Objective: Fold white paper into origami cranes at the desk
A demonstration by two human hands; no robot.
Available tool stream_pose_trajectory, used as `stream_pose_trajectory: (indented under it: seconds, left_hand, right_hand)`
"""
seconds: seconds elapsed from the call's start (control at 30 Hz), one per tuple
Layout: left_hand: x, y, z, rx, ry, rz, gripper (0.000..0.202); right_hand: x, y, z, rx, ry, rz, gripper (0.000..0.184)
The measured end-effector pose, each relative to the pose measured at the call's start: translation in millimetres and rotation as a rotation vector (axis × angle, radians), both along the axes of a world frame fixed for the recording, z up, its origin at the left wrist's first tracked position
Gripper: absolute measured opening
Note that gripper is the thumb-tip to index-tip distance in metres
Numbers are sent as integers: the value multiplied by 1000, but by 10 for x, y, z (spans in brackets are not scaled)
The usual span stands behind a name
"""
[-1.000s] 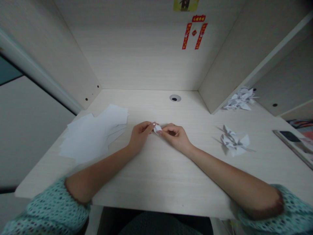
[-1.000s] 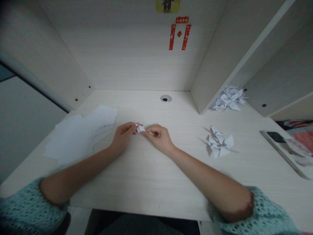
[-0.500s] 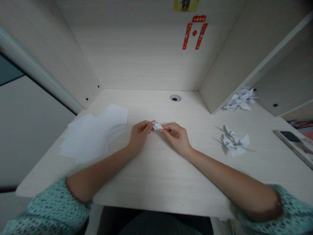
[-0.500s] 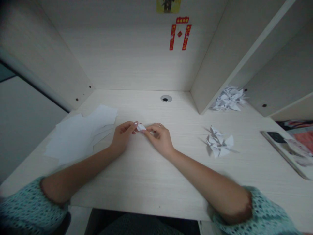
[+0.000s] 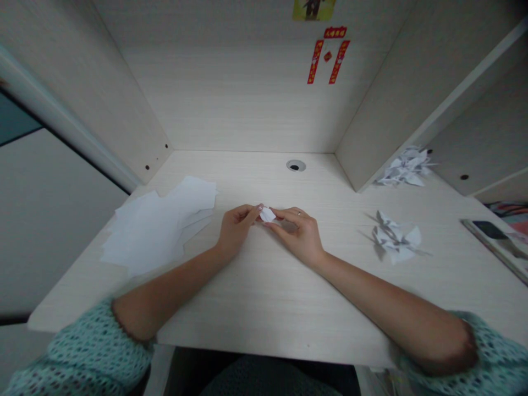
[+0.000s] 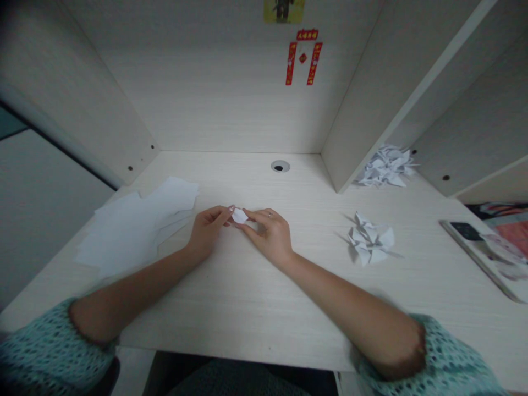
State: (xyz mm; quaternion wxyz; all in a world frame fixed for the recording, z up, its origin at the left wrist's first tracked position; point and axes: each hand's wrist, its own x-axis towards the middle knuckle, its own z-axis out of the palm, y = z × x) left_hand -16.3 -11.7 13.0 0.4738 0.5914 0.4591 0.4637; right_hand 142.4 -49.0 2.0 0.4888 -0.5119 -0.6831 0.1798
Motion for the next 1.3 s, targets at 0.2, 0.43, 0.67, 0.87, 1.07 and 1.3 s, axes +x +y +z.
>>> stream_pose_trajectory:
  seconds: [0.2, 0.43, 0.67, 0.87, 1.07, 1.3]
  left_hand:
    - [-19, 12, -21, -17, -31, -89, 28]
    - [-21, 6, 4, -48, -80, -79, 31]
    - [-28, 7, 6, -57, -125, -76, 31]
    - [-27, -16, 25, -46, -52, -63, 35]
    - [-32, -20, -9, -16, -50, -113, 36]
    - [-39, 24, -70, 35, 5, -77, 32]
  right_hand:
    - [8, 20, -28, -2, 36, -22, 29]
    - [1, 13, -18, 20, 24, -17, 28]
    - [-3, 16, 0, -27, 97, 20, 26]
    - [2, 81, -71, -214, 270, 46, 26]
    - [5, 101, -94, -300, 291, 60, 32]
    - [-2, 102, -108, -249, 267, 89, 31]
